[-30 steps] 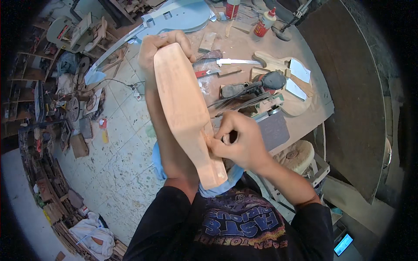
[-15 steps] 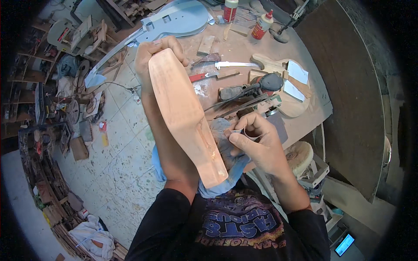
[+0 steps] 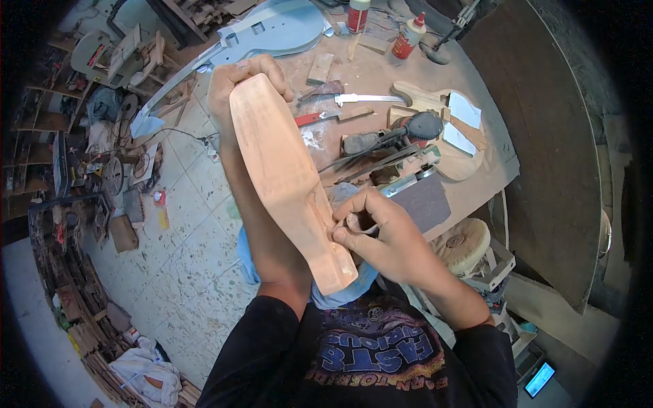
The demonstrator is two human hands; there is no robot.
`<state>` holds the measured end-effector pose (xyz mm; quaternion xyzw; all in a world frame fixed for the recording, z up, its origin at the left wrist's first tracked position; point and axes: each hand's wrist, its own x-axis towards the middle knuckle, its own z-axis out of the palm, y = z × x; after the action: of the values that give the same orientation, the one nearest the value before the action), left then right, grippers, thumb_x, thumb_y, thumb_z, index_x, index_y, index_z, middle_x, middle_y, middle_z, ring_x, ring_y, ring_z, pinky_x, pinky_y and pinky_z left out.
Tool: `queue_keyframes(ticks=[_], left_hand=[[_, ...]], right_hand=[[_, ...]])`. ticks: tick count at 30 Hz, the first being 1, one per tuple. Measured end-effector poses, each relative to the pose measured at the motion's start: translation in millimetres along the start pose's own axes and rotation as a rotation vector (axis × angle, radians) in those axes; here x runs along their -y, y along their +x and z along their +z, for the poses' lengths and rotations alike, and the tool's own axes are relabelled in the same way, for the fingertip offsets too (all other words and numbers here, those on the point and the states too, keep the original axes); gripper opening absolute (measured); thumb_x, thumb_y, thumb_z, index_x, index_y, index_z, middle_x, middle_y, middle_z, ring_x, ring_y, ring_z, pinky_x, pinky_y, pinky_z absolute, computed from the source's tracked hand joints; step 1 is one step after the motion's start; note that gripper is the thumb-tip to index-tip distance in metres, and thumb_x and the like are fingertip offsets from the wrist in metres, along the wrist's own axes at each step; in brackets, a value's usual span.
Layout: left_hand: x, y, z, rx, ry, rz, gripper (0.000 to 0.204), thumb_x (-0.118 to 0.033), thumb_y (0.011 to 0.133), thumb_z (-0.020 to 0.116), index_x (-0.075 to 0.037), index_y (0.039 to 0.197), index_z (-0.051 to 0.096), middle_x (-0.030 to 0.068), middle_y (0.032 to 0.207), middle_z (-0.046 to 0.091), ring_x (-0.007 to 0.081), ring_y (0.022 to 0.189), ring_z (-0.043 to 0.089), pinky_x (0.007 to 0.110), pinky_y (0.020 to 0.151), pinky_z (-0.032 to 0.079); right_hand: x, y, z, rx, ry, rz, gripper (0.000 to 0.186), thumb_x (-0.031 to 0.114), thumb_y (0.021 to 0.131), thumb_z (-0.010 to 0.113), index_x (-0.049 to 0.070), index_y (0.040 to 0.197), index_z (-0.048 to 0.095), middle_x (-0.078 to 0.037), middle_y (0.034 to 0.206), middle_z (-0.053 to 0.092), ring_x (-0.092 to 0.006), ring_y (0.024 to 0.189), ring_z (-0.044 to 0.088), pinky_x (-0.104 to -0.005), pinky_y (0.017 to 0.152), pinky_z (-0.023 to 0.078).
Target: The person sands the interior and exterior edges of a wooden guitar body by hand with a piece of sandpaper.
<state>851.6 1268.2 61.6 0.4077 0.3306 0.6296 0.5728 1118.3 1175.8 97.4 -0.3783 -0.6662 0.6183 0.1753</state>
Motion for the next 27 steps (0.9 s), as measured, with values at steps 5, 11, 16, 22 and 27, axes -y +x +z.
queue_keyframes(ticks=[5, 11, 16, 22, 27], left_hand=[[0, -1, -3, 0.011, -0.017, -0.018, 0.049, -0.04, 0.081, 0.033, 0.001, 0.065, 0.056, 0.0138, 0.059, 0.058, 0.0193, 0.056, 0.054, 0.028, 0.055, 0.043], [2, 1, -1, -0.023, -0.059, -0.043, 0.05, -0.04, 0.082, 0.032, 0.001, 0.066, 0.056, 0.0144, 0.06, 0.058, 0.0197, 0.055, 0.054, 0.028, 0.055, 0.044], [-1, -1, -1, -0.005, -0.047, -0.022, 0.051, -0.039, 0.083, 0.031, 0.002, 0.066, 0.056, 0.0148, 0.061, 0.058, 0.02, 0.054, 0.053, 0.029, 0.054, 0.044], [-1, 0, -3, 0.03, -0.032, 0.019, 0.051, -0.038, 0.083, 0.031, 0.002, 0.066, 0.056, 0.0143, 0.06, 0.057, 0.0201, 0.053, 0.052, 0.029, 0.054, 0.044], [-1, 1, 5, -0.004, -0.012, -0.002, 0.051, -0.038, 0.083, 0.03, 0.002, 0.065, 0.056, 0.0142, 0.06, 0.057, 0.0208, 0.052, 0.051, 0.028, 0.053, 0.043]], right_hand=[[-5, 11, 15, -0.173, -0.099, -0.28, 0.02, -0.001, 0.079, 0.071, 0.006, 0.09, 0.055, -0.006, 0.079, 0.05, -0.0189, 0.071, 0.049, -0.0292, 0.064, 0.042], [-6, 13, 11, -0.161, -0.168, -0.327, 0.018, 0.003, 0.084, 0.067, 0.004, 0.089, 0.049, -0.011, 0.081, 0.049, -0.0188, 0.068, 0.049, -0.0315, 0.063, 0.043], [-8, 4, 9, -0.058, 0.008, -0.093, 0.019, 0.003, 0.083, 0.068, 0.004, 0.088, 0.049, -0.01, 0.08, 0.048, -0.02, 0.068, 0.049, -0.0322, 0.061, 0.042], [-5, 8, 15, -0.135, -0.112, -0.254, 0.019, 0.003, 0.083, 0.068, 0.004, 0.087, 0.049, -0.009, 0.079, 0.047, -0.021, 0.069, 0.048, -0.0324, 0.061, 0.042], [-11, 16, 21, -0.283, -0.16, -0.4, 0.023, 0.003, 0.08, 0.071, 0.005, 0.082, 0.049, -0.006, 0.077, 0.048, -0.0157, 0.067, 0.047, -0.0286, 0.063, 0.041]])
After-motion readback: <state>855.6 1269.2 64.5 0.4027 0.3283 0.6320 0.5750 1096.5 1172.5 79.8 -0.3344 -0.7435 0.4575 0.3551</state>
